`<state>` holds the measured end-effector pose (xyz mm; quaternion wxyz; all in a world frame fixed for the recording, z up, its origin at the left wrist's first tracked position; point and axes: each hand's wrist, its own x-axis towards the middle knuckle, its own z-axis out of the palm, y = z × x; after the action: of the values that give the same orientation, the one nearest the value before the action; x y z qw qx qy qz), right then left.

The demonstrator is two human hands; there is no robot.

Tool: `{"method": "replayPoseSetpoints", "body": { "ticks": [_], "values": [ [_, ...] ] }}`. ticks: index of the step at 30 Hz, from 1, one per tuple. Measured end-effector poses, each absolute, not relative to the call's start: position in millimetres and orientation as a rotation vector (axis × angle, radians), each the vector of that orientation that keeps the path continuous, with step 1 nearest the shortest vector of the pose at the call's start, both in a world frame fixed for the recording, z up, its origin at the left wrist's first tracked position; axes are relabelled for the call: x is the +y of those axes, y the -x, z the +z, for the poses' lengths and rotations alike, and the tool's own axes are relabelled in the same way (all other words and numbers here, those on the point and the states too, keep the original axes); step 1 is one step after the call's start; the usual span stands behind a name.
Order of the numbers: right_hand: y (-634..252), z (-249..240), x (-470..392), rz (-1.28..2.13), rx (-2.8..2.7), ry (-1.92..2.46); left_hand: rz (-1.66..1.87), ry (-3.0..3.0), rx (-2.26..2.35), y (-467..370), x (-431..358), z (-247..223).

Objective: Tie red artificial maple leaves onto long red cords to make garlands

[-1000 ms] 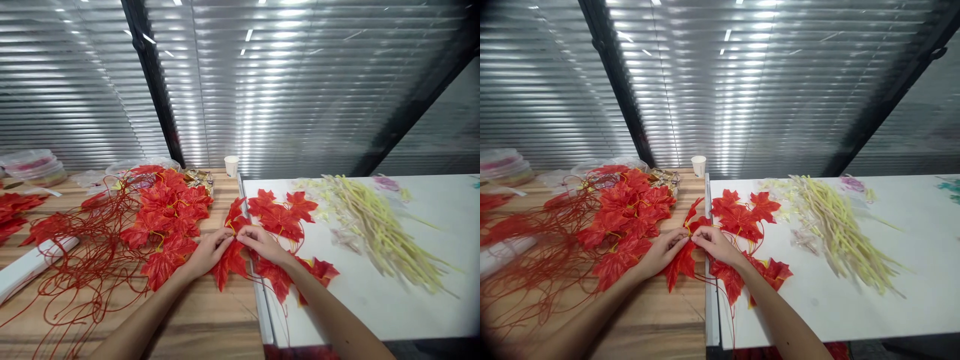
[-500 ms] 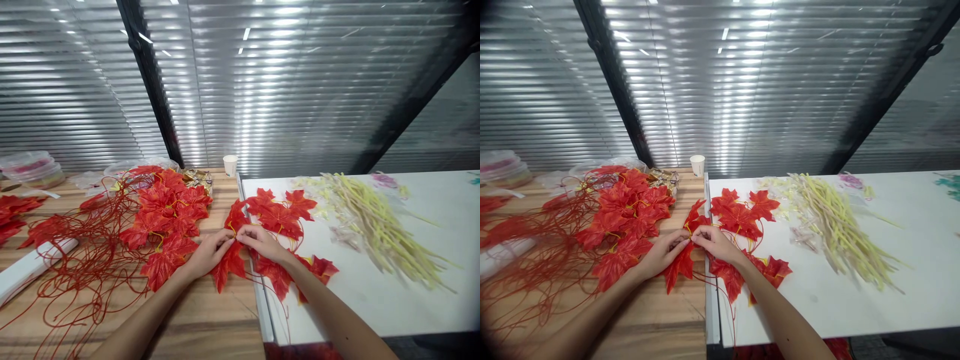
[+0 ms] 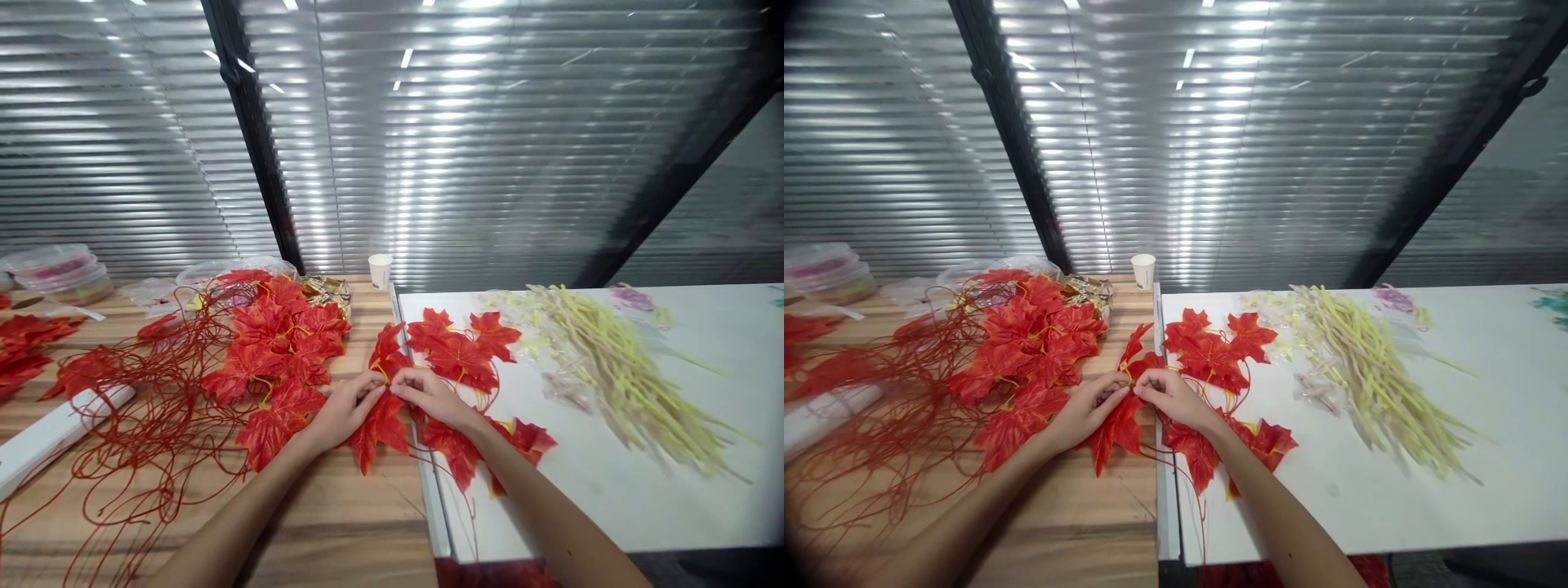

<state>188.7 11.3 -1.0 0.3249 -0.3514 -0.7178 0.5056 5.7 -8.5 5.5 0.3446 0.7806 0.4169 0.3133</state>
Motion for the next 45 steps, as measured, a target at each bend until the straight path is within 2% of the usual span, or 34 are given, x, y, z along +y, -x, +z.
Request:
{"method": "replayPoseSetpoints", "body": {
  "ticks": [19, 30, 38, 45],
  "values": [
    [-188.3, -8.4, 14.5, 1.332, -1.828, 0.976, 0.711, -2.071, 1.014, -3.5, -8.8, 5.2],
    [-188.5, -5.7, 14.9, 1.316, -1.874, 0.916, 0.848, -1.897, 1.056, -4.3, -5.8, 1.1],
    [-188.4, -5.0, 12.6, 1.322, -1.894, 0.904, 0.818, -1.858, 1.007, -7.4, -7.7, -2.7],
    [-187.3, -6.3, 11.2, 1.432, -1.809, 0.896, 0.798, -1.868, 1.002, -7.1, -6.1, -4.8]
  ]
}}
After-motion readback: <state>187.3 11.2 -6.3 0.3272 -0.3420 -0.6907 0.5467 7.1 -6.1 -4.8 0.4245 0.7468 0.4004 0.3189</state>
